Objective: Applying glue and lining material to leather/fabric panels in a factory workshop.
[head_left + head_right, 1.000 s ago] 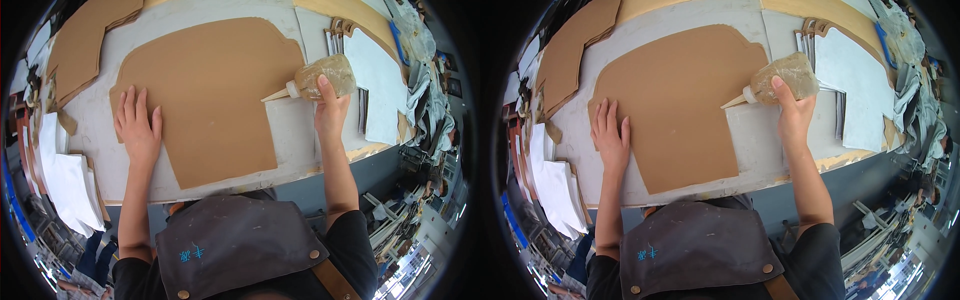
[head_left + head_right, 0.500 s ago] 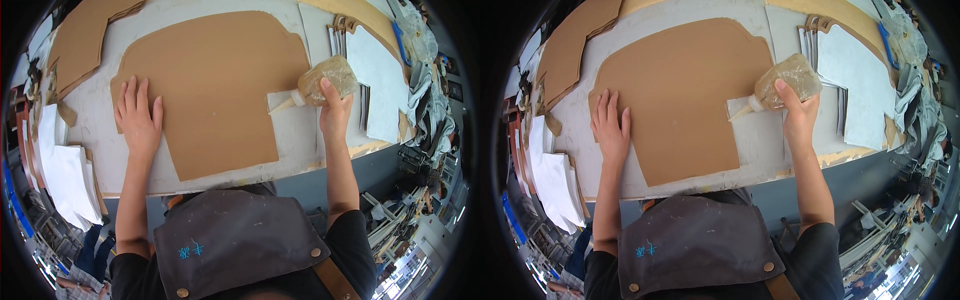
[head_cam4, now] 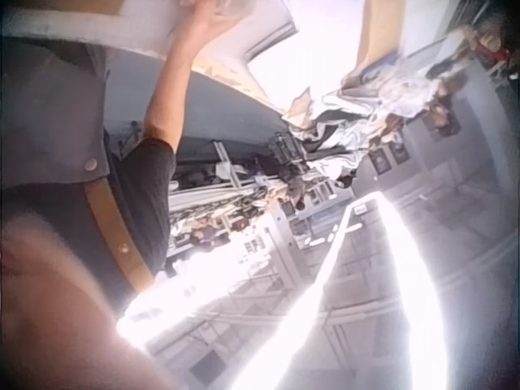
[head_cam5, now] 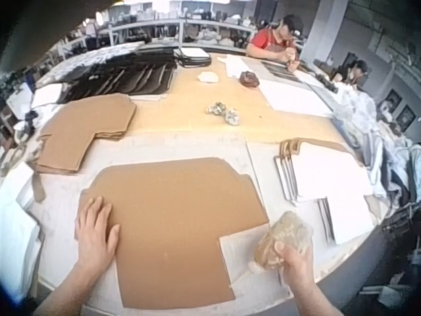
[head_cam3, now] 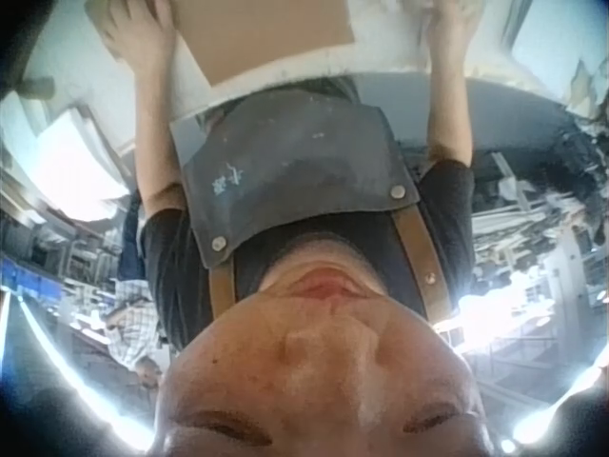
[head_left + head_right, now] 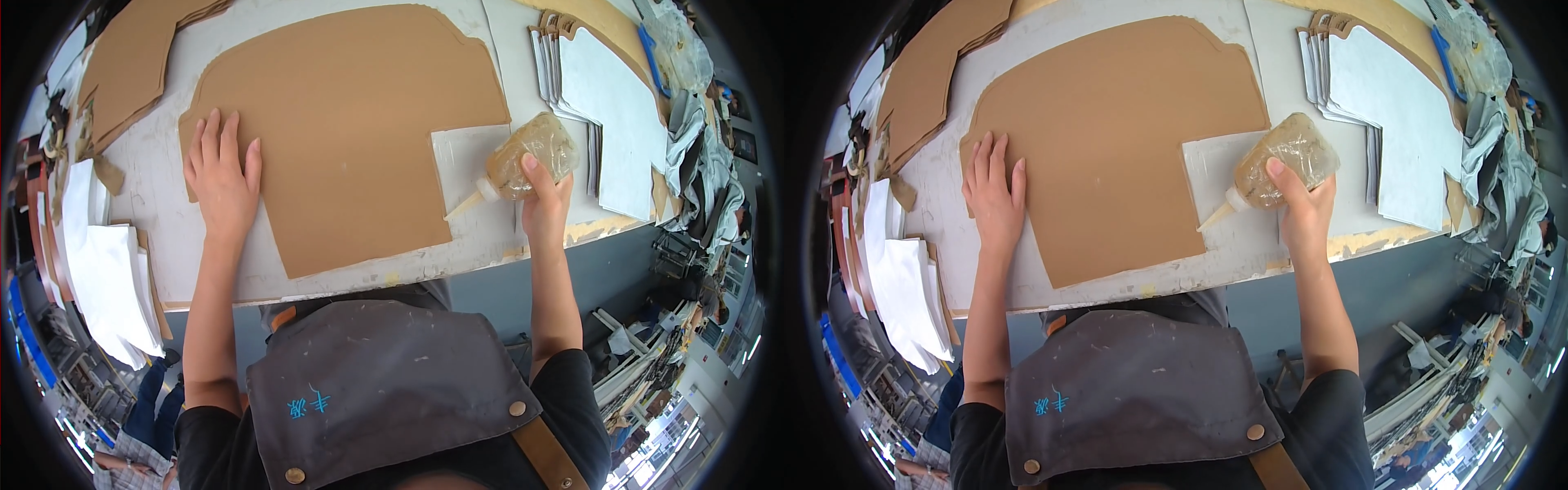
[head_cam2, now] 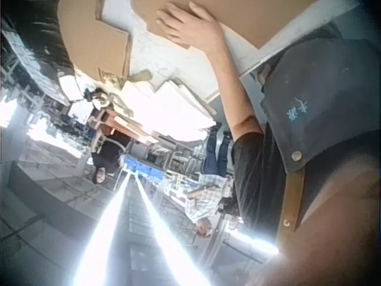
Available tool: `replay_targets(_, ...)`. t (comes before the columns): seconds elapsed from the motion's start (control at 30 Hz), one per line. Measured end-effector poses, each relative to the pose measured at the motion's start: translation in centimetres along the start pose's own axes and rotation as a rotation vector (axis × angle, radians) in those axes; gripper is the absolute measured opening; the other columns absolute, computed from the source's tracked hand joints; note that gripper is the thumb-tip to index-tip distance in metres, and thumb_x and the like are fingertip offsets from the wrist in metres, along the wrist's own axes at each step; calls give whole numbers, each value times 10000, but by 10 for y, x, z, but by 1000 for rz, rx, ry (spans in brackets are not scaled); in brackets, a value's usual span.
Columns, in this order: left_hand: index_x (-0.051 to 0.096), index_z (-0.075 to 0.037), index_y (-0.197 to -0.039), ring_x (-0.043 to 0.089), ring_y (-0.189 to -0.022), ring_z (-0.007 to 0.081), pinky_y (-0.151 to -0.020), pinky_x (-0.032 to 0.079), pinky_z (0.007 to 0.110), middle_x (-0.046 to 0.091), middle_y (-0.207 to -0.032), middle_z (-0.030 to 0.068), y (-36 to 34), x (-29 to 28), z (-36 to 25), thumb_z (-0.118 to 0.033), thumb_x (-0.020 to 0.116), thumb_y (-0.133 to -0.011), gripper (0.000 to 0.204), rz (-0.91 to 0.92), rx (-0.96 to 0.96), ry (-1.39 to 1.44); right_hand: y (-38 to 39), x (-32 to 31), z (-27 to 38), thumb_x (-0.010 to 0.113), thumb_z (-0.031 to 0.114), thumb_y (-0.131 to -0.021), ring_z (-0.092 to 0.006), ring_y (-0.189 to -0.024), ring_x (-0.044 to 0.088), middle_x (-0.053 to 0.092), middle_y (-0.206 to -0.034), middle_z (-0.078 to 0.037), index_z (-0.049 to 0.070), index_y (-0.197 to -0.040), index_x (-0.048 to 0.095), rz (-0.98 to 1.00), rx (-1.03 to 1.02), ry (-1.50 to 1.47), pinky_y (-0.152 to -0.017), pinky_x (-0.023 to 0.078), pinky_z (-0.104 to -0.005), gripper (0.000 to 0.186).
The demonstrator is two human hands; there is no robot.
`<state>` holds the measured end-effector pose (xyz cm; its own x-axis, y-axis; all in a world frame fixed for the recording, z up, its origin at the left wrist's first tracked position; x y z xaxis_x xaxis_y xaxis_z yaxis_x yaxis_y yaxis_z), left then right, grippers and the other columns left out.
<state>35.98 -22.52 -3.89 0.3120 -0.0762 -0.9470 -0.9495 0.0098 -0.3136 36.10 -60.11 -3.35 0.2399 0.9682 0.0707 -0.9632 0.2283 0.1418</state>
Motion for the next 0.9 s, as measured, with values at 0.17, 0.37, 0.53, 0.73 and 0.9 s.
replay_targets(0.17, 516, -59, -1247, 385, -1273, 335, -1022, 276, 484, 460, -1343, 137, -1, 0, -2, -259, 559, -899, 403, -20, 18, 25, 12, -8, 0, 704, 173, -765, -149, -900, 559, 585, -981, -84, -20, -1118, 514, -4, 12, 13, -815, 437, -291, 445)
replay_targets(0.37, 513, -49, -1243, 406, -1256, 333, -1007, 320, 448, 468, -1328, 141, 2, -9, 11, -219, 604, -876, 415, -72, -17, 24, 28, -20, -16, 674, 188, -799, -218, -1009, 557, 566, -1093, -116, -29, -1232, 457, 41, 118, -75, -898, 441, -358, 530)
replay_targets(0.53, 601, -23, -1091, 532, -1063, 290, -916, 424, 368, 566, -1141, 116, 6, -47, 35, -60, 686, -786, 319, -162, -62, 345, 5, -43, -6, 555, 337, -911, -395, -1143, 508, 480, -1255, -244, 42, -1363, 369, 110, 184, -562, -894, 501, -469, 572)
replay_targets(0.73, 641, -35, -933, 545, -932, 238, -767, 432, 355, 592, -918, 54, 23, -62, 25, -24, 716, -662, 281, 2, 299, 182, -24, 2, 11, 539, 365, -914, -419, -1202, 460, 489, -1253, -252, 38, -1334, 382, 181, 156, -612, -1009, 407, -491, 555)
replay_targets(0.9, 620, 19, -873, 535, -899, 227, -783, 418, 342, 568, -869, 75, 34, -48, 8, -53, 623, -629, 254, 116, 555, 21, -30, 77, 15, 546, 367, -919, -422, -1226, 441, 474, -1294, -224, 42, -1339, 377, 338, 184, -687, -1008, 408, -504, 558)
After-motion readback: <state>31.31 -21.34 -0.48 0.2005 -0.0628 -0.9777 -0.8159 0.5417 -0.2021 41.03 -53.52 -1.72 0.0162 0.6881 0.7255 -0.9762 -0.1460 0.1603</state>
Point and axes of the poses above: each hand's wrist, its own y-axis away from the middle knuckle, its own x-axis out of the palm, z = x × y, the point moved 10 cm from there along -y, towards the middle knuckle
